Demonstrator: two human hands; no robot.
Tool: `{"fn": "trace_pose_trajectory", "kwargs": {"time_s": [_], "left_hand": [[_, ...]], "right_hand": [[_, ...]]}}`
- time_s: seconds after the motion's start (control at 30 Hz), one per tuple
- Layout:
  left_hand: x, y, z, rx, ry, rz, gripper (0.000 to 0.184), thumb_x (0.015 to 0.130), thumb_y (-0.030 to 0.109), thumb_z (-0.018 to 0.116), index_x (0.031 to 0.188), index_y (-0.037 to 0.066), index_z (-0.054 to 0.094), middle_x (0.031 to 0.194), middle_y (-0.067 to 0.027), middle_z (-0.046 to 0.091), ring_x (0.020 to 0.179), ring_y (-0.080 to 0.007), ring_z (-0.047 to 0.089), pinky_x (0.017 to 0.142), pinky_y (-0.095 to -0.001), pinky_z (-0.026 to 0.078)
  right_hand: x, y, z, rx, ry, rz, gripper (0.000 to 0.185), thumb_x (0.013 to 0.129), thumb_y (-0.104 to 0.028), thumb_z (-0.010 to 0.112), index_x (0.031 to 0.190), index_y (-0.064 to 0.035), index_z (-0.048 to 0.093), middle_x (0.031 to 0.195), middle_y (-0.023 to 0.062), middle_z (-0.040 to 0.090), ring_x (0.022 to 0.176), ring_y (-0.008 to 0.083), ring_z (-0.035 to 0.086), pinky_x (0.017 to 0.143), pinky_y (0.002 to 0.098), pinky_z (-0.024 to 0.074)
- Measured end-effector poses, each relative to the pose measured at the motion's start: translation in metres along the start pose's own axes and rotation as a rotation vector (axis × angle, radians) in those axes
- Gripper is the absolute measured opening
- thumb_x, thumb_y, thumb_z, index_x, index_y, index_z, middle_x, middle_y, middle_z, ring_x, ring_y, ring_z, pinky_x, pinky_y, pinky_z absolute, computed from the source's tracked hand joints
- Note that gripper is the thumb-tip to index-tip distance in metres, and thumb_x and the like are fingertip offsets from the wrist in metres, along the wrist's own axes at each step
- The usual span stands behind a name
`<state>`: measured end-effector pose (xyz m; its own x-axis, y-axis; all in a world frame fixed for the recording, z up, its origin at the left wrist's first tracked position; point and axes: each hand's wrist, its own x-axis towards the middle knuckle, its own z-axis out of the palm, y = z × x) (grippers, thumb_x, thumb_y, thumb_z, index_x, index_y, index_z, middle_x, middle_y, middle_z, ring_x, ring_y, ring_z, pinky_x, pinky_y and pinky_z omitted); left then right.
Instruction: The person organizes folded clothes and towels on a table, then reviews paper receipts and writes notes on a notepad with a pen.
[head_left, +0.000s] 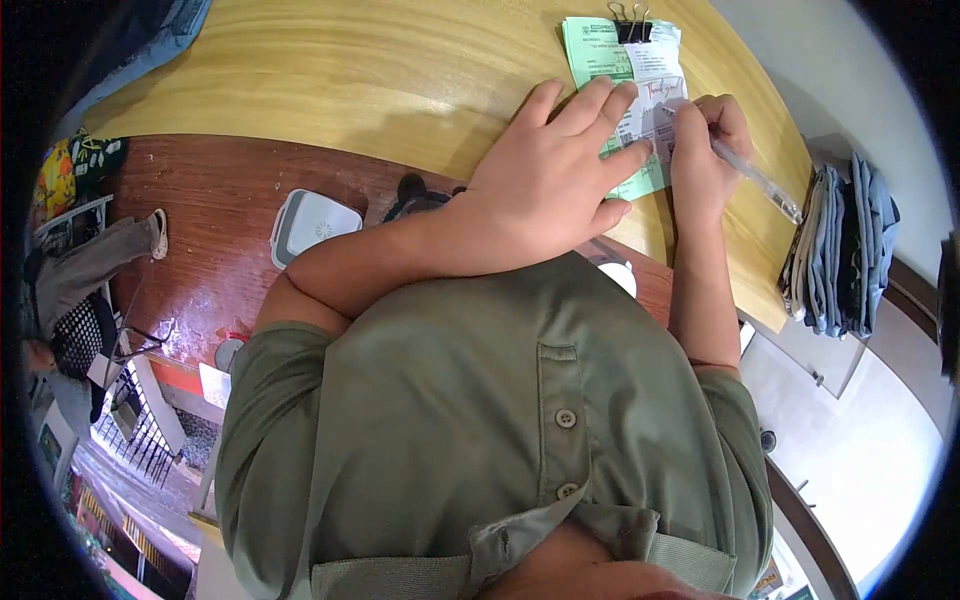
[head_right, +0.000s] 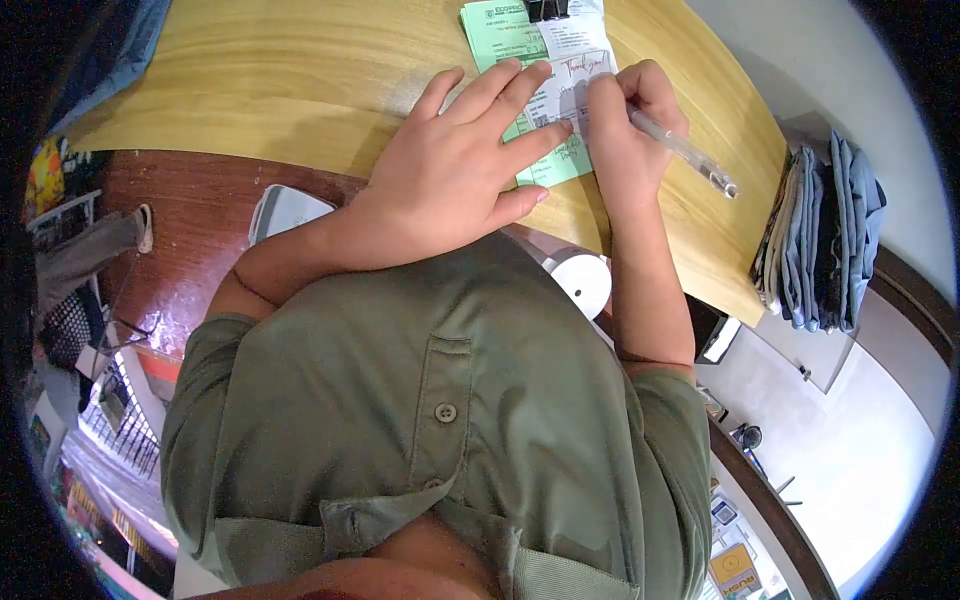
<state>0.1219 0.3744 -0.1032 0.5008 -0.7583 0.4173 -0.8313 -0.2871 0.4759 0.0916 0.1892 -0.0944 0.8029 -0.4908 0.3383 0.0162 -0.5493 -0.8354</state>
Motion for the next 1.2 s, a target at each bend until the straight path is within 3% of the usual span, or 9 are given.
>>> {"fn": "trace_pose_trajectory", "kwargs": {"time_s": [0.47,0.87,1.07,1.13,1.2], "left_hand": [[0.000,0.001,-0.001,0.008,0.002,-0.004,0.045,0.074,0.033,0.066,0.116,0.015,0.060,0.137,-0.0128,0.042,0.125,-0.0260,0.039,0.097,-0.0447,0.033],[-0.001,0.001,0.000,0.012,0.008,0.003,0.045,0.075,0.032,0.066,0.116,0.014,0.059,0.136,-0.0135,0.042,0.125,-0.0271,0.039,0.098,-0.0457,0.032],[-0.001,0.001,0.000,0.000,0.010,-0.002,0.045,0.075,0.033,0.066,0.116,0.015,0.059,0.137,-0.0132,0.042,0.125,-0.0269,0.038,0.098,-0.0456,0.032],[0.000,0.000,-0.001,0.001,0.001,0.002,0.045,0.074,0.033,0.066,0.115,0.015,0.059,0.137,-0.0132,0.042,0.125,-0.0270,0.038,0.098,-0.0457,0.032],[-0.001,0.001,-0.001,0.006,-0.007,0.008,0.045,0.074,0.033,0.067,0.115,0.015,0.059,0.137,-0.0133,0.042,0.126,-0.0270,0.038,0.098,-0.0458,0.032]], "right_hand": [[0.000,-0.013,0.004,-0.007,0.021,0.080,0.022,0.075,0.000,0.056,0.060,-0.0037,0.041,0.057,-0.0032,0.041,0.055,0.0041,0.036,0.046,0.0222,0.0295],[0.000,-0.007,0.003,-0.024,0.028,-0.031,0.019,0.076,0.002,0.055,0.062,-0.0023,0.043,0.057,-0.0020,0.042,0.055,0.0045,0.036,0.047,0.0225,0.0301],[0.001,-0.002,0.001,0.011,0.136,0.034,0.019,0.076,0.001,0.056,0.062,-0.0020,0.043,0.057,-0.0020,0.042,0.055,0.0046,0.036,0.047,0.0228,0.0303],[0.002,-0.004,0.000,-0.119,0.024,-0.007,0.020,0.076,0.001,0.056,0.061,-0.0019,0.042,0.056,-0.0016,0.042,0.055,0.0047,0.037,0.047,0.0230,0.0304],[0.000,-0.008,0.000,-0.056,0.035,0.033,0.020,0.075,0.001,0.056,0.061,-0.0023,0.042,0.056,-0.0014,0.041,0.055,0.0047,0.036,0.046,0.0230,0.0301]]}}
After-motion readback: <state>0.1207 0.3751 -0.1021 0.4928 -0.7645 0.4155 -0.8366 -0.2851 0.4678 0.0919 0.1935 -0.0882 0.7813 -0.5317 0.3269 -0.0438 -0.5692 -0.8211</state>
